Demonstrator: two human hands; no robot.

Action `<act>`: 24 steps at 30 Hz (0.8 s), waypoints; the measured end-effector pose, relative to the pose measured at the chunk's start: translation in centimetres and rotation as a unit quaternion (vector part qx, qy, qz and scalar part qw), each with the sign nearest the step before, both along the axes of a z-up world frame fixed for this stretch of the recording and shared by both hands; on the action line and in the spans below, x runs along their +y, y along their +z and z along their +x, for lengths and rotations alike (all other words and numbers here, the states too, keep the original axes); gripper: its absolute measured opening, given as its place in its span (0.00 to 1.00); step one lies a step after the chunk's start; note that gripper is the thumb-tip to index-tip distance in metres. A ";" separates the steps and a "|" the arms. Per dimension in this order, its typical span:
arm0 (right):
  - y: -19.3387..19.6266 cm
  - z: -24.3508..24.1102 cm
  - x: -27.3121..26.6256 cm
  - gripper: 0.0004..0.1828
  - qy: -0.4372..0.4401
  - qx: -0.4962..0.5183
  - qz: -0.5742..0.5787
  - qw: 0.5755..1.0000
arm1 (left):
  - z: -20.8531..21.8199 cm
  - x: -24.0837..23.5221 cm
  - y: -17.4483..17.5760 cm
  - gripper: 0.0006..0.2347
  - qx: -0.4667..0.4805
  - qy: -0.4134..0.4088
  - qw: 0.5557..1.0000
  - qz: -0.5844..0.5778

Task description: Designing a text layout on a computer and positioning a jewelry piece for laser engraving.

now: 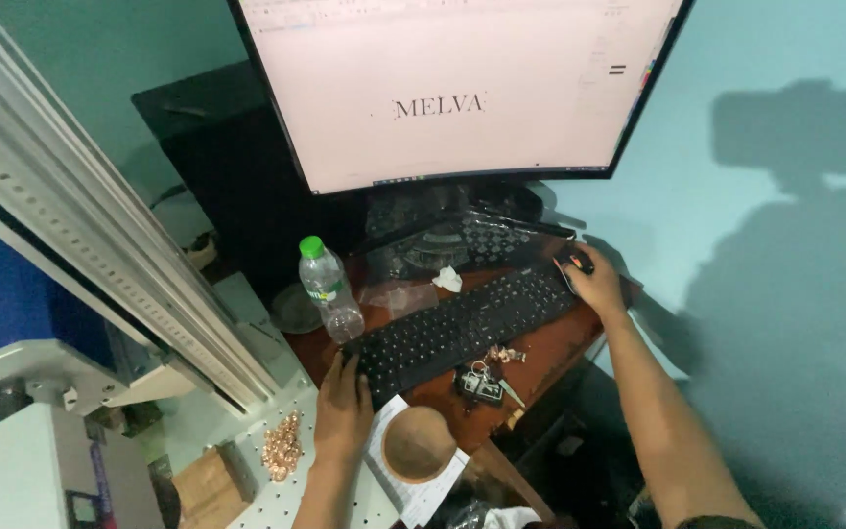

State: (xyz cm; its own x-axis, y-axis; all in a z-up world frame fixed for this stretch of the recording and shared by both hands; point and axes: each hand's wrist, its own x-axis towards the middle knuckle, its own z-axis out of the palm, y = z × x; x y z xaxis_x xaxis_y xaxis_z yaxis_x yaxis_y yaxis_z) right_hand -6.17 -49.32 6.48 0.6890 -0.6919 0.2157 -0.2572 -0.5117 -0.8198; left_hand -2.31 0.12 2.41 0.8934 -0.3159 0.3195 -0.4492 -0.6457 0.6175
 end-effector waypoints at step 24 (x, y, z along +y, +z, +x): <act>0.1 -0.1 0.2 0.34 0.017 0.092 -0.029 0.995 | 0.1 -0.3 -1.7 0.16 -0.092 -0.002 0.995 0.034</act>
State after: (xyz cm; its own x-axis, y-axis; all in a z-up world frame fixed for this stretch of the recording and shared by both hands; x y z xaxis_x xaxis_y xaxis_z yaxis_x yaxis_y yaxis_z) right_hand -6.25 -49.07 6.57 0.7432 -0.6580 0.1214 -0.3829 -0.5670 -0.7293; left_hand -2.18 -0.20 0.70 0.8203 -0.3452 0.4561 -0.5531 -0.6819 0.4787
